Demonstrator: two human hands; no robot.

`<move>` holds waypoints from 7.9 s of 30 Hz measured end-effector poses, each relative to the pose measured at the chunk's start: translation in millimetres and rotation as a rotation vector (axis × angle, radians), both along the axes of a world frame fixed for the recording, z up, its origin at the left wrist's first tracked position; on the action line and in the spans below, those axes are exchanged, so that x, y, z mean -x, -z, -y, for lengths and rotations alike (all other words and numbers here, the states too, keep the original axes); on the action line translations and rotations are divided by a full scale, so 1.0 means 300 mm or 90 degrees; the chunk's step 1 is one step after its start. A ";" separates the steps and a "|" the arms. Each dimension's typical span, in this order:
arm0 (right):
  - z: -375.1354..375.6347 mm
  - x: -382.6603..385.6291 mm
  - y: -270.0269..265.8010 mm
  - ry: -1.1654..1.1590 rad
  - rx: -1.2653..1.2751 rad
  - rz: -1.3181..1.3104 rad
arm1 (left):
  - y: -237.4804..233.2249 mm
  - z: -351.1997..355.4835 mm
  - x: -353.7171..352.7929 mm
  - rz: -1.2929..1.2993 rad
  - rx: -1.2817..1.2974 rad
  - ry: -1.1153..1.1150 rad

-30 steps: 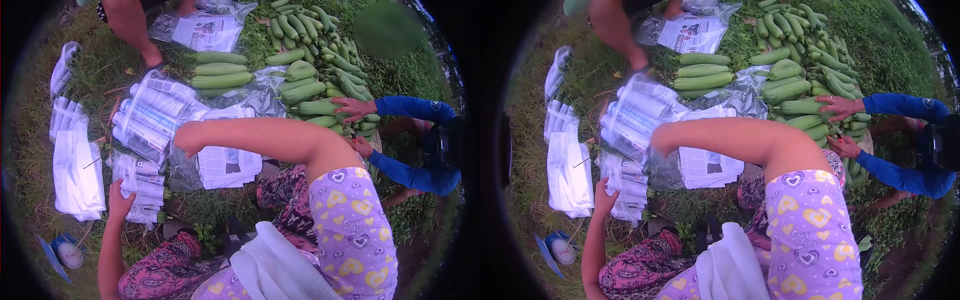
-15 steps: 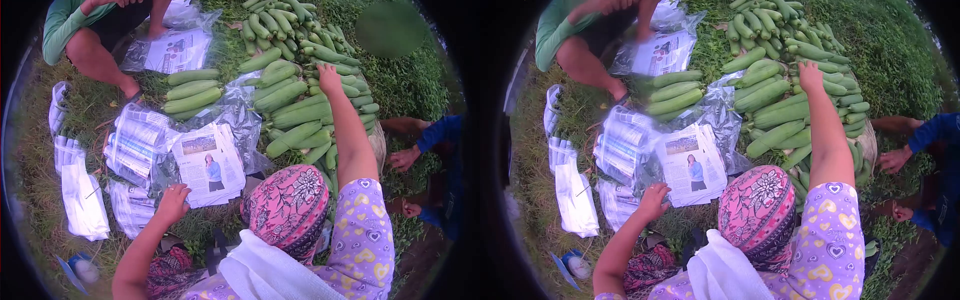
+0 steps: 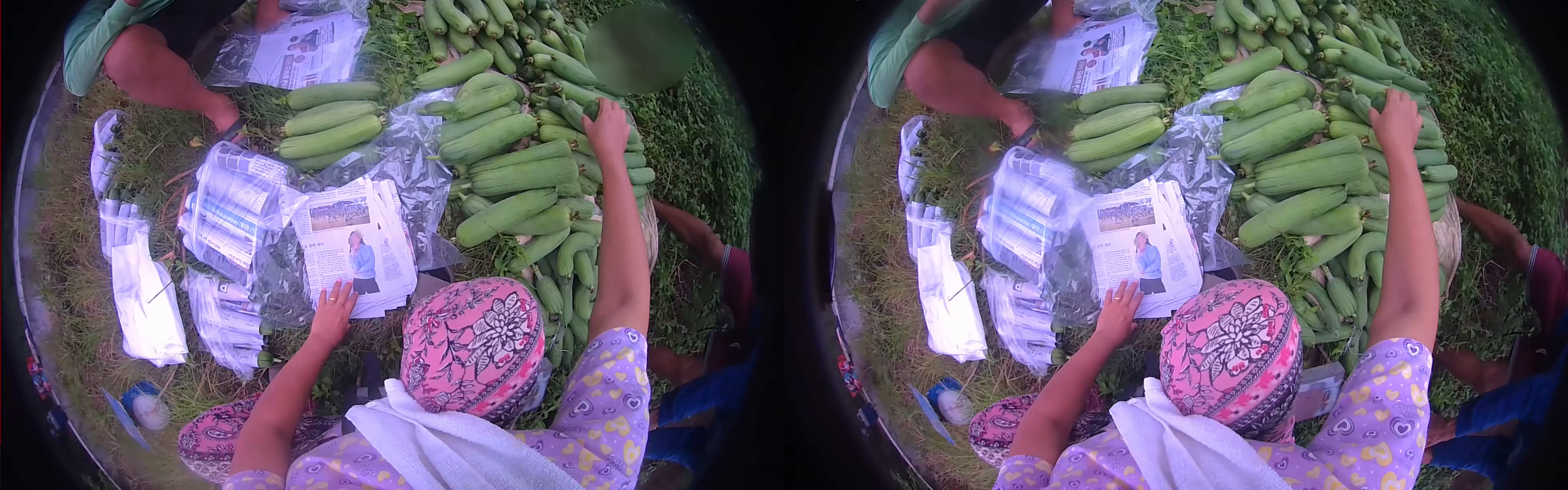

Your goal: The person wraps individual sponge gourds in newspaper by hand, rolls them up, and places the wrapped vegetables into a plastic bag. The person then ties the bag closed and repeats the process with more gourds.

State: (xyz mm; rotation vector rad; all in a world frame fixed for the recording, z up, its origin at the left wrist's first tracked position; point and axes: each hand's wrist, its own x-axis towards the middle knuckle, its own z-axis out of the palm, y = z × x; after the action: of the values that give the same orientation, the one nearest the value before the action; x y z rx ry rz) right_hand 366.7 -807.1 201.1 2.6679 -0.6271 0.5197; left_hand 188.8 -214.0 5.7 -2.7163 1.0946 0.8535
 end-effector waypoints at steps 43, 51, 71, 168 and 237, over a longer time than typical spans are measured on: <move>-1.275 0.510 0.810 -0.842 -0.468 -0.548 | 0.098 -0.101 -0.079 0.008 0.117 -0.135; -1.247 0.500 0.853 -0.835 -0.596 -0.518 | 0.075 -0.092 -0.100 -0.013 0.110 -0.132; -1.158 0.348 0.695 -0.714 -0.758 -0.457 | 0.026 -0.049 -0.179 0.162 0.375 -0.186; -2.402 0.655 0.613 -0.705 -0.647 -0.733 | -0.006 -1.016 0.319 0.209 0.240 -0.980; 0.225 -0.255 0.293 0.032 -0.087 -0.288 | -0.216 -0.120 -0.056 -0.181 0.014 -0.018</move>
State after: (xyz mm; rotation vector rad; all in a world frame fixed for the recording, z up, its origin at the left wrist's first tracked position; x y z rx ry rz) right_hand 443.1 -874.4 113.3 2.7499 -0.6044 -0.1494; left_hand 205.7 -178.2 70.4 -2.6930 1.1185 1.2698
